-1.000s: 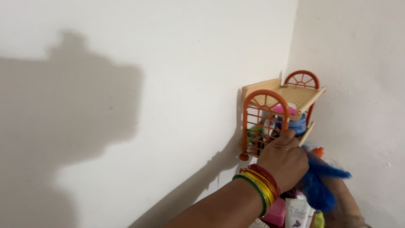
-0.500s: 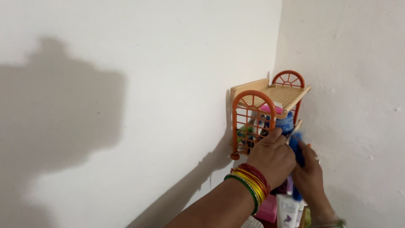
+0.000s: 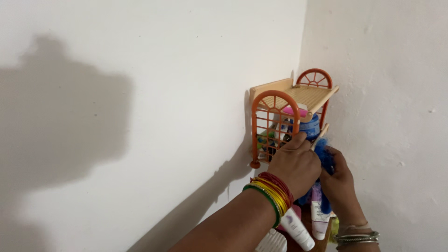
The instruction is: The person applies a white cream from a tube onto a blue scrubbing sponge and scrubs the white wall near a door frame and a wall-mounted shelf. The person repeatedly applies cream and scrubs the same areas.
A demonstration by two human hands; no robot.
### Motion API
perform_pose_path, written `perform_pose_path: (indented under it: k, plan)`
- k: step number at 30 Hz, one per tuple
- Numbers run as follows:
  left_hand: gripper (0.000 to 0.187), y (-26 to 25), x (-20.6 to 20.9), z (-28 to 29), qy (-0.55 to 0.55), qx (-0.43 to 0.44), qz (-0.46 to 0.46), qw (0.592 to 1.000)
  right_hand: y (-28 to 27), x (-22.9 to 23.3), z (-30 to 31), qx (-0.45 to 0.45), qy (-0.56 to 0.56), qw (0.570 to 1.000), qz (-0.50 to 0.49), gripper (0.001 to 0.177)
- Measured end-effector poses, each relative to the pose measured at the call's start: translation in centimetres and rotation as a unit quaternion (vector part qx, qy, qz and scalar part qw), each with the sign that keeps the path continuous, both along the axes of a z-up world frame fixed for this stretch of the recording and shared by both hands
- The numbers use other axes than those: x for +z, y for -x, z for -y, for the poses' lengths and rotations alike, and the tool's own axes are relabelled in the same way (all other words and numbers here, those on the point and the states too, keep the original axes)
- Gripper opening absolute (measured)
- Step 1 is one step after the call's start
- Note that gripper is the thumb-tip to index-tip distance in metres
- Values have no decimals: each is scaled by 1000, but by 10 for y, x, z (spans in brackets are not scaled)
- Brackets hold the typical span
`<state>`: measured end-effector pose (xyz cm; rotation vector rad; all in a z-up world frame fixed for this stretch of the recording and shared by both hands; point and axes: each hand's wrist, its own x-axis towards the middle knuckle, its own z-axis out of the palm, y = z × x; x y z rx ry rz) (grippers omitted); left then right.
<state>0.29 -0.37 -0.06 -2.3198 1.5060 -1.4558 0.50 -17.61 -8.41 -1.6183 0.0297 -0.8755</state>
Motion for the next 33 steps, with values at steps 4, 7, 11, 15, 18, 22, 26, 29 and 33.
perform_pose_path:
  k: [4, 7, 11, 15, 18, 22, 26, 29, 33]
  plan:
    - [19, 1, 3, -2, -18, 13, 3, 1000, 17, -14, -14, 2, -9, 1000, -1, 52]
    - [19, 0, 1, 0, -13, 12, 10, 1000, 20, -21, -18, 27, -23, 999, 27, 53]
    - [21, -3, 0, 1, -24, 14, -5, 1000, -9, -1, -3, -19, -17, 998, 56, 60]
    - [21, -3, -2, 0, -5, -3, 11, 1000, -1, -14, -3, -12, 29, 997, 71, 61]
    - [21, -4, -2, -1, -13, 1, 10, 1000, 13, -29, -11, 43, -58, 996, 52, 63]
    - [21, -4, -1, -1, -12, -1, 10, 1000, -4, -8, 0, -50, 10, 999, 14, 58]
    - [21, -2, 1, 0, -33, 15, 3, 999, -11, -4, 9, -64, 26, 998, 9, 58]
    - [21, -3, 1, 0, -12, -5, -8, 1000, -1, -22, 8, -14, 25, 998, 52, 61]
    - [20, -4, -3, 3, -3, -11, 5, 1000, -15, -16, 18, -74, 119, 987, 79, 54]
